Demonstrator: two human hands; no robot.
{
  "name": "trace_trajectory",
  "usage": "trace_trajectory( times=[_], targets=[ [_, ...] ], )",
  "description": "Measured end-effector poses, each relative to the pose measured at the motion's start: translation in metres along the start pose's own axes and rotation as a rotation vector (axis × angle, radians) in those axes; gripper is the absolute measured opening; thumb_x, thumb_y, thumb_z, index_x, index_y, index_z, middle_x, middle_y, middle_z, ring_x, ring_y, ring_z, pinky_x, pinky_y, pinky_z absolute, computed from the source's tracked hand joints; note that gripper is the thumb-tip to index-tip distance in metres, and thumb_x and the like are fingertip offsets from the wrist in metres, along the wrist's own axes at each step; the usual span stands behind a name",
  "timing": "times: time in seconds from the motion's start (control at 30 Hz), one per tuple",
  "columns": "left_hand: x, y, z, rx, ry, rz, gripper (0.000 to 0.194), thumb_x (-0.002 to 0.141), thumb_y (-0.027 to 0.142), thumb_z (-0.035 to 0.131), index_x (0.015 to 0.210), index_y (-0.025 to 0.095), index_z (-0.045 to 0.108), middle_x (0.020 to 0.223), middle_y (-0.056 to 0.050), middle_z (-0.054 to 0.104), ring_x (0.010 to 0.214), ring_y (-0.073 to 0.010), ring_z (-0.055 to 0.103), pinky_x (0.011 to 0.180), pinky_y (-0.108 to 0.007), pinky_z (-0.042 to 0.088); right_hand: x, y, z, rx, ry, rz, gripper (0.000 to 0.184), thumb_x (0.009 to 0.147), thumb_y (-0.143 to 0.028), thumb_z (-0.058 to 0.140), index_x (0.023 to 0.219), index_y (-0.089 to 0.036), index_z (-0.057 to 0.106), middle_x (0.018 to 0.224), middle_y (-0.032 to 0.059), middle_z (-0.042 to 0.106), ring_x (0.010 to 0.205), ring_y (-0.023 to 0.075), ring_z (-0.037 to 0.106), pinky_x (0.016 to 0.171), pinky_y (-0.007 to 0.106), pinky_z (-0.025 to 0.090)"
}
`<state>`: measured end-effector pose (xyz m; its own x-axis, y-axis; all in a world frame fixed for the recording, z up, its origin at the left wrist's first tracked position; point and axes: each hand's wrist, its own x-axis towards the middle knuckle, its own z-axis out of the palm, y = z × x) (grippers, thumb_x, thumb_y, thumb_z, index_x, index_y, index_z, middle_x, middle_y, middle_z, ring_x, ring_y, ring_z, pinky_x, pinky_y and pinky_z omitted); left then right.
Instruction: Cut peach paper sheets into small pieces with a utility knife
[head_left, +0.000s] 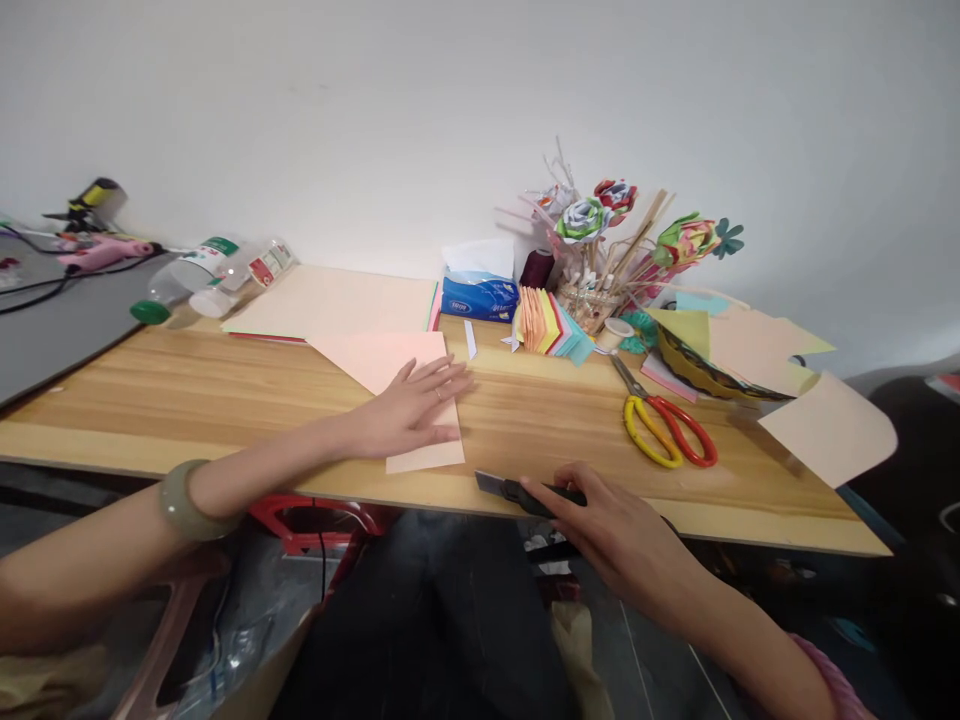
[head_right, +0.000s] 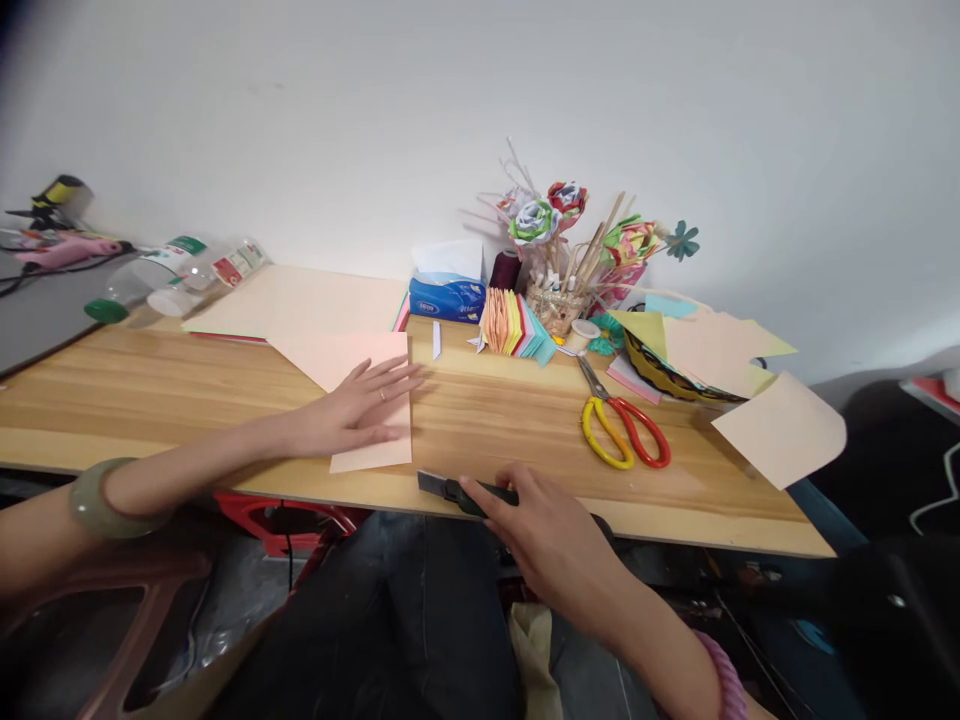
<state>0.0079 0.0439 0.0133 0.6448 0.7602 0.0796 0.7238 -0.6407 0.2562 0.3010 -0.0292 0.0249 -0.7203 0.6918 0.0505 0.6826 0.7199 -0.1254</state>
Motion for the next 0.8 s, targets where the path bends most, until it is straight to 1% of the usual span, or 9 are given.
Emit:
trace_trajectory(
  times=[0.07, 0.13, 0.17, 0.23, 0.33, 0.4, 0.5, 0.63, 0.8],
  targets=[
    [-0.009, -0.003, -0.005, -0.06, -0.088, 0.078, 0.077, 0.084, 0.063, 0.042, 0.145, 0.022, 0.017, 0.152, -0.01, 0.014, 0.14, -0.0278, 0.009, 0.11, -0.051, 0.011, -0.001, -0.004, 0.004, -0.044, 0.035, 0.012, 0.047, 0.088, -0.014, 0.037, 0.134, -0.024, 0.041, 0.105, 0.0117, 0.055, 0.082, 0.0194, 0.06, 0.067, 0.034, 0.052],
    [-0.017, -0.006, -0.005, -0.04, -0.13, 0.126, 0.085, 0.079, 0.063, 0.052, 0.144, 0.019, 0.021, 0.152, -0.013, 0.014, 0.139, -0.0297, 0.011, 0.11, -0.048, 0.016, -0.003, -0.011, 0.007, -0.095, 0.066, 0.014, 0.049, 0.086, -0.012, 0.039, 0.133, -0.023, 0.041, 0.104, 0.0118, 0.056, 0.08, 0.0197, 0.06, 0.065, 0.035, 0.052],
    [-0.02, -0.008, -0.004, -0.009, -0.127, 0.148, 0.082, 0.078, 0.06, 0.055, 0.143, 0.018, 0.025, 0.152, -0.013, 0.015, 0.139, -0.03, 0.012, 0.11, -0.047, 0.018, -0.004, -0.015, 0.008, -0.115, 0.076, 0.012, 0.051, 0.084, -0.01, 0.041, 0.133, -0.023, 0.041, 0.104, 0.0118, 0.056, 0.079, 0.0199, 0.06, 0.064, 0.035, 0.052],
    [-0.025, -0.01, 0.0, 0.059, -0.099, 0.204, 0.068, 0.081, 0.049, 0.056, 0.138, 0.018, 0.036, 0.15, -0.012, 0.022, 0.139, -0.0294, 0.015, 0.11, -0.046, 0.02, -0.005, -0.024, 0.009, -0.138, 0.089, 0.007, 0.055, 0.079, -0.007, 0.045, 0.132, -0.021, 0.042, 0.104, 0.0118, 0.057, 0.079, 0.0201, 0.061, 0.064, 0.034, 0.053],
    [-0.026, -0.01, 0.005, 0.136, -0.028, 0.287, 0.052, 0.081, 0.032, 0.053, 0.13, 0.015, 0.048, 0.144, -0.013, 0.036, 0.137, -0.0279, 0.022, 0.11, -0.043, 0.024, -0.005, -0.036, 0.012, -0.14, 0.108, 0.006, 0.056, 0.076, -0.004, 0.047, 0.13, -0.02, 0.043, 0.101, 0.0111, 0.057, 0.078, 0.0204, 0.061, 0.062, 0.034, 0.053],
    [-0.025, -0.009, 0.007, 0.168, 0.019, 0.31, 0.047, 0.081, 0.028, 0.05, 0.126, 0.014, 0.053, 0.14, -0.014, 0.042, 0.135, -0.0277, 0.026, 0.11, -0.043, 0.027, -0.003, -0.041, 0.014, -0.146, 0.129, 0.023, 0.052, 0.078, -0.005, 0.047, 0.128, -0.021, 0.045, 0.099, 0.0107, 0.057, 0.075, 0.0205, 0.061, 0.06, 0.034, 0.054],
    [-0.024, -0.008, 0.007, 0.206, 0.046, 0.308, 0.042, 0.087, 0.029, 0.041, 0.123, 0.014, 0.056, 0.135, -0.015, 0.048, 0.133, -0.0272, 0.033, 0.108, -0.042, 0.03, 0.0, -0.045, 0.019, -0.136, 0.157, 0.062, 0.047, 0.082, -0.008, 0.045, 0.127, -0.02, 0.045, 0.099, 0.0108, 0.057, 0.074, 0.0205, 0.061, 0.059, 0.035, 0.054],
    [-0.021, -0.006, 0.006, 0.275, 0.019, 0.307, 0.044, 0.093, 0.03, 0.03, 0.124, 0.014, 0.055, 0.132, -0.014, 0.052, 0.13, -0.026, 0.038, 0.106, -0.042, 0.033, 0.003, -0.049, 0.021, -0.136, 0.176, 0.091, 0.044, 0.086, -0.01, 0.041, 0.128, -0.02, 0.043, 0.099, 0.0109, 0.057, 0.075, 0.0206, 0.062, 0.061, 0.036, 0.054],
    [-0.02, -0.003, 0.005, 0.307, 0.023, 0.298, 0.045, 0.094, 0.03, 0.027, 0.124, 0.014, 0.056, 0.131, -0.014, 0.053, 0.129, -0.0268, 0.039, 0.104, -0.043, 0.036, 0.006, -0.051, 0.015, -0.184, 0.192, 0.091, 0.043, 0.085, -0.01, 0.041, 0.127, -0.02, 0.045, 0.099, 0.0111, 0.058, 0.074, 0.02, 0.061, 0.06, 0.034, 0.054]
  ],
)
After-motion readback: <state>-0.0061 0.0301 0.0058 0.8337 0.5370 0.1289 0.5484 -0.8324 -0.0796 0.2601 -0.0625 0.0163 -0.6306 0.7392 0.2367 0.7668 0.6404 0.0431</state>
